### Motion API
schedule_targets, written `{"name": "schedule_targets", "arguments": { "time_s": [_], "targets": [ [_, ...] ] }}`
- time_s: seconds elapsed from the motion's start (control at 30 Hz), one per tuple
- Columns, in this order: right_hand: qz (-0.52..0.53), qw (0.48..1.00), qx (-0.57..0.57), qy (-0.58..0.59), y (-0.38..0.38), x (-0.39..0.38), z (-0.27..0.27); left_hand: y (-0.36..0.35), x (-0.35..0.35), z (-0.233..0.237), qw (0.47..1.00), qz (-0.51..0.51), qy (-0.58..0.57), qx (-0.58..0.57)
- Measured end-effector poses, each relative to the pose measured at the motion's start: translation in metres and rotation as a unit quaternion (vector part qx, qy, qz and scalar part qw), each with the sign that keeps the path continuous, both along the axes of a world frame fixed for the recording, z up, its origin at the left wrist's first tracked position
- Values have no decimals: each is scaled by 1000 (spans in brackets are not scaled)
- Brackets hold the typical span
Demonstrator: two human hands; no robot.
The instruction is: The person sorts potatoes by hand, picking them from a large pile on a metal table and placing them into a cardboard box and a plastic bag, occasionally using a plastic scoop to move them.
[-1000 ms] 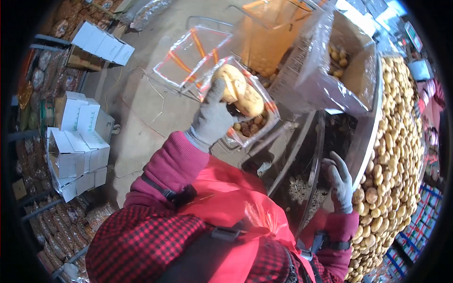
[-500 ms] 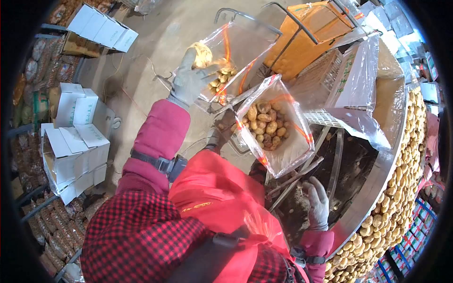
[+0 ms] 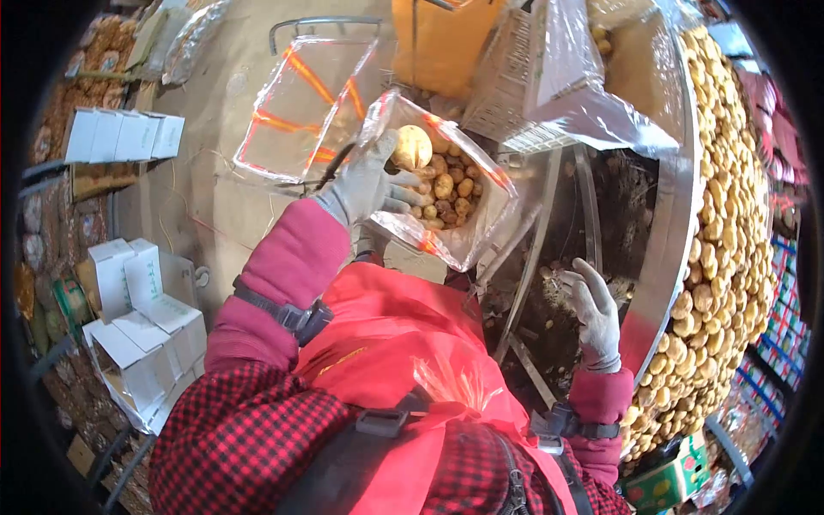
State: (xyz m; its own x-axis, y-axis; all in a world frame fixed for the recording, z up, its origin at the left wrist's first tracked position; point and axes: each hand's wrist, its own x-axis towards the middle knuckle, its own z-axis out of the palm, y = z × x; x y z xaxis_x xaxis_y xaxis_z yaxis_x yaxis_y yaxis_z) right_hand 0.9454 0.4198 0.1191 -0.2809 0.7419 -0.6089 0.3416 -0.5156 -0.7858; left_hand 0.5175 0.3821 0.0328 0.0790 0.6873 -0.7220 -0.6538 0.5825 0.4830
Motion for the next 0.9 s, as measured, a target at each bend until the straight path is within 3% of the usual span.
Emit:
{"name": "schedule_targets", "arguments": {
  "time_s": [0.07,0.1,0.17,0.2,0.27,0.33,0.4,0.47,0.53,0.57,0.6,0.67,0.73,0.9],
  "targets": [
    [-35,999,28,-22,-6,17,12,4,-4,-26,987,-23,136,-83],
    [-47,997,38,-39,-8,25,23,4,-6,-29,986,-35,139,-81],
    [-72,995,58,-35,-11,39,41,1,-4,-22,954,-39,296,-26],
    [-89,993,64,-29,-10,46,48,-3,0,-22,953,-47,298,-25],
    [-31,990,123,-59,1,59,67,-10,15,-19,888,-92,441,96],
    [-14,987,148,-58,15,75,75,-15,64,-3,877,-71,468,88],
    [2,984,173,-42,32,93,79,-18,118,22,773,-195,577,178],
    [27,981,184,-50,50,112,90,-16,168,8,662,-225,651,296],
    [61,974,212,-48,68,132,100,-4,215,17,677,-303,605,288],
    [57,976,205,-46,75,143,101,-3,237,11,632,-305,654,283],
    [56,978,195,-45,80,153,101,0,250,3,634,-304,657,273],
    [43,986,158,-29,87,170,97,10,263,-19,503,-319,779,197],
    [33,993,110,-13,91,179,101,17,259,-34,485,-272,800,227],
    [7,994,88,65,94,190,91,9,263,-28,522,-281,775,221]
  ]
}}
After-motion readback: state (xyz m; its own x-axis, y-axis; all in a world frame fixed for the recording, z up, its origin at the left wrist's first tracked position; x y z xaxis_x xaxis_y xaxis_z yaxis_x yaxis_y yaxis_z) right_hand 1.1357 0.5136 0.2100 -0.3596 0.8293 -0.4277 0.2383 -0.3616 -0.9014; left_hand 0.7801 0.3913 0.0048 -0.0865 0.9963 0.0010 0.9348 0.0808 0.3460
